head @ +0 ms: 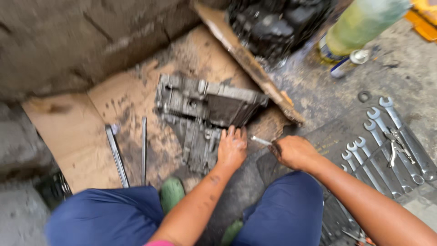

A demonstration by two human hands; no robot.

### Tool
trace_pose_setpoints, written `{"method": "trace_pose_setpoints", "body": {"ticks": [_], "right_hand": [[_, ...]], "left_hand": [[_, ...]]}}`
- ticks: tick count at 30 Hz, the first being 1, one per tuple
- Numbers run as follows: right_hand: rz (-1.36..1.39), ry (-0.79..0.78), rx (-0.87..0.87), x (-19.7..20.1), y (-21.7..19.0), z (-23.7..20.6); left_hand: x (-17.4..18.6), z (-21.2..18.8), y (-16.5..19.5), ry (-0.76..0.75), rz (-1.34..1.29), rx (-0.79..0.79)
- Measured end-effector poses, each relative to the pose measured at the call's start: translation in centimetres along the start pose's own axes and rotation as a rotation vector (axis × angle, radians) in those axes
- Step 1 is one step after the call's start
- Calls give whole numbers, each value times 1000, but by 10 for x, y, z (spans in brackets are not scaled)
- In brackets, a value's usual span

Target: The person uses a wrench to loosen and remove bolts from a disassembled engine casing. They repeatedly reposition the casing and apply torque to different bolts while sitting on the floor.

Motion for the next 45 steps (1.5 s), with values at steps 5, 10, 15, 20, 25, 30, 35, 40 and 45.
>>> {"method": "trace_pose_setpoints", "body": {"ticks": [5,10,15,20,25,30,35,40,45], "right_hand": [[-33,-39,-3,-8,-6,7],[-16,-47,-37,-12,-6,0],[-9,-16,-59,-12,-13,4],[18,-1,-99,-18,-16,6],[-27,11,-91,-16,-21,7],[-26,41,-105,-14,-31,11],[32,122,-117,-19,-37,8],[21,102,-156,-31,-38,7],[27,94,-187,-52,-41,5]], "left_hand": [[1,-7,-3,-66,-120,9],[-4,-8,1,-181,-229,17],[-6,-5,5,-137,-148,100],[-13,-10,5,-265,-210,131],[-10,-16,9,-308,-98,155],[-3,-16,11,-374,-108,196],[10,-13,17,-431,-147,259],[9,-14,16,-684,-530,372],[13,-20,11,-577,-790,496]]}}
Point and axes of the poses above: each hand's wrist, its own z-axis towards the middle knuckle, its own x-axis out of the back of the hand, y = z × x, the point moved 5 cm from there along z, towards the middle knuckle, and after that the axes turned 12 degrees about -y, right-handed, at the moved point
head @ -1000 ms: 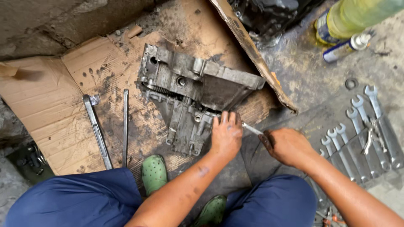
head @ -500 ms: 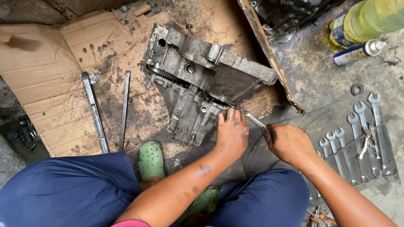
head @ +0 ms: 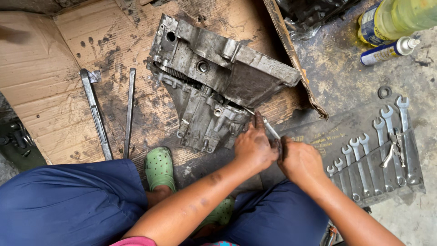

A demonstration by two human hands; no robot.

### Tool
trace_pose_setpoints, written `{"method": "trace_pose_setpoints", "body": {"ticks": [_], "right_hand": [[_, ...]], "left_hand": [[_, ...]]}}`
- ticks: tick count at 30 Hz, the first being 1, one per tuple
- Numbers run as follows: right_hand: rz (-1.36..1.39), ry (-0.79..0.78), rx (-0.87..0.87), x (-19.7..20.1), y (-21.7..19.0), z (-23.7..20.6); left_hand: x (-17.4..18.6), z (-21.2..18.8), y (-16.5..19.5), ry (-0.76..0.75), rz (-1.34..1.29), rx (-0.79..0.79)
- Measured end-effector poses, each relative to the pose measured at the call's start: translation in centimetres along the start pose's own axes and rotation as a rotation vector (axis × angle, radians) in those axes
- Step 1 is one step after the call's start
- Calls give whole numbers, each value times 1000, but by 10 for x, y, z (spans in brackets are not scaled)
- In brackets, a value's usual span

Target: The person uses a wrench to loosen and remove bolts from a disassembled engine casing. They repeatedly reposition the casing and apply torque to different bolts while sitting on the floor.

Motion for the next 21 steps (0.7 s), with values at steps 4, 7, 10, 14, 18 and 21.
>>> {"method": "trace_pose_setpoints", "body": {"ticks": [4,7,10,14,18,21], "right_hand": [[46,-21,-3,-19,-4,-3],[101,17,11,-26,-7,-6],[145,41,7,-27,-7,-7],[114,57,-41,-21,-4,-6],[117,81,-96,-15,-2,-7],[128,93,-100,-13,-2,-8]], "left_hand": [[-4,-2,-8,55,-74,-66],[-11,3,-15,91,-36,-87],[-20,10,-22,205,-20,-122],[-60,35,-48,191,-517,25],[-107,73,-57,352,-1190,-185],[-128,97,-61,406,-1641,-438]]}}
Point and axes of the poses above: each hand's wrist, its own z-axis towards the middle knuckle, its own x-axis out of the back of the hand, y = z × x, the point moved 5 cm from there along z, towards the middle knuckle, and after that the axes turned 12 degrees about -y, right-handed, at the moved point
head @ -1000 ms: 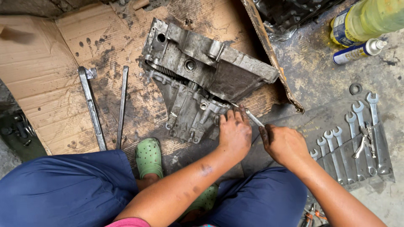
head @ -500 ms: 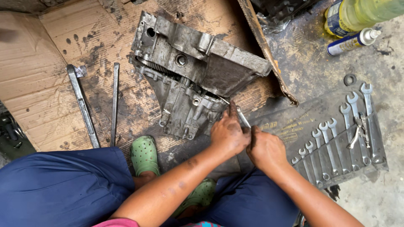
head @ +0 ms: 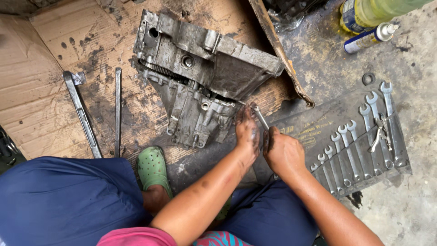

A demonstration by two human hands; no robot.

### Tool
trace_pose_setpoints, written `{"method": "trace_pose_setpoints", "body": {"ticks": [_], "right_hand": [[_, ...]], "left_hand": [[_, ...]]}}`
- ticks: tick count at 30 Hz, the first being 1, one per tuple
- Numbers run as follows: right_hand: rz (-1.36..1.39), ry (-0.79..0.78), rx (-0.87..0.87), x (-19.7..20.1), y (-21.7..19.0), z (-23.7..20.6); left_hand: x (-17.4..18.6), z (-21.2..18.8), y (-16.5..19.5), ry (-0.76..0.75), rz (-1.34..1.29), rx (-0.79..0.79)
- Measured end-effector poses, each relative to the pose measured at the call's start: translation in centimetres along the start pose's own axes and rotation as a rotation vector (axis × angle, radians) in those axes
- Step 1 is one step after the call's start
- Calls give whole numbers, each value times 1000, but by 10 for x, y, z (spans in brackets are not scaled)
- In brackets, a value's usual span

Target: The person uses a wrench to loosen and remove bolts from a disassembled engine casing. They repeatedly reposition the casing and apply torque to different bolts while sitting on the floor.

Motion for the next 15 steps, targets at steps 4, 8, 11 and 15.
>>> {"method": "trace_pose_setpoints", "body": {"ticks": [4,8,11,15], "right_hand": [[9,3,79,-3,-2,2],[22,4,93,-10,-2,5],[34,45,139,-13,-4,2],[46,45,144,-18,-3,-1]], "left_hand": [[2,17,-12,67,-118,15],[-7,32,-13,138,-264,124],[-5,37,-10,127,-50,133],[0,40,10,113,977,-128]]}}
Point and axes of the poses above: each hand's wrist, its own z-axis towards the middle knuckle, its own x-axis out of the back of the hand, y = z × x, the point moved 5 cm from there along z, towards the middle knuckle, and after that the axes turned 12 degrees about -y, right-handed, at the moved point
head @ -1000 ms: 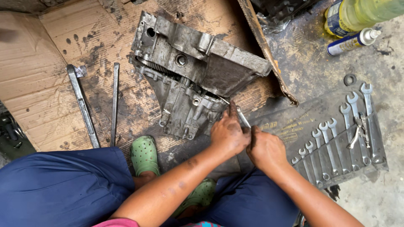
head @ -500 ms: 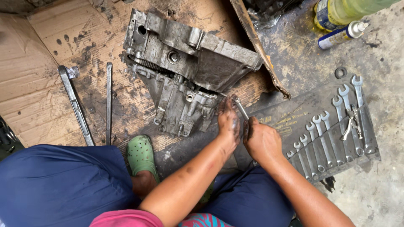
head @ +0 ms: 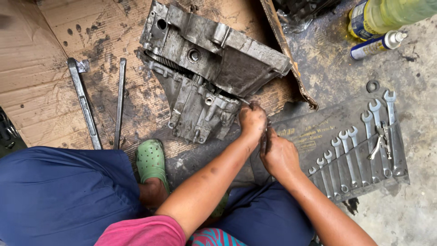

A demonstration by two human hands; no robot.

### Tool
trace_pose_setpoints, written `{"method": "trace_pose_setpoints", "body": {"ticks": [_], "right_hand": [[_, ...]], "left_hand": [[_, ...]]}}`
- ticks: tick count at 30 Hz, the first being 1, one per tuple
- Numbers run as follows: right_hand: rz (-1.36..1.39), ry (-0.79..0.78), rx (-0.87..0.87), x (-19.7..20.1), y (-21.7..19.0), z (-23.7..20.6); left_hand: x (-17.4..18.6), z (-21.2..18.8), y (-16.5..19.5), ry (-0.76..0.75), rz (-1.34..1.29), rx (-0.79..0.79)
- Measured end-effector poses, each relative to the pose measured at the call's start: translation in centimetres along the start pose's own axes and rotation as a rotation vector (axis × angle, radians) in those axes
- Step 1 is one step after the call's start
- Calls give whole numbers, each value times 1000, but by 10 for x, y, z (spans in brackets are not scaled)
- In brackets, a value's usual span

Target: The person uses a wrench to loosen and remove bolts from a disassembled engine casing. They repeatedly reposition the casing and apply torque to different bolts while sitting on the floor.

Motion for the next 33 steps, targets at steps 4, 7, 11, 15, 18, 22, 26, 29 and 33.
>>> {"method": "trace_pose_setpoints", "body": {"ticks": [4,7,11,15,18,22,26,29,33], "right_hand": [[48,10,40,-8,3,-2],[127,23,80,-18,6,-4],[212,11,176,-31,4,-7],[259,-48,149,-37,7,-7],[244,-54,145,-34,9,-6],[145,-34,246,-18,8,-2],[85,-162,158,-2,17,4],[72,-166,209,14,16,8],[90,-139,247,21,13,13]], "left_hand": [[-3,-3,13,49,686,-411],[5,-6,13,154,551,-484],[6,-6,6,90,457,-394],[6,-5,-9,27,168,-160],[0,-7,-23,-29,-323,89],[0,-9,-14,54,-403,147],[-16,-7,-9,-96,-944,449],[-22,-2,-1,-112,-1104,545],[-21,10,2,-58,-912,466]]}}
Point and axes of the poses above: each hand's wrist, its own z-axis towards the middle knuckle, its own x-axis out of the back of the hand, y = z × x, the point moved 5 cm from there along z, towards the middle knuckle, and after that the axes turned 12 degrees about -y, right-handed, at the moved point
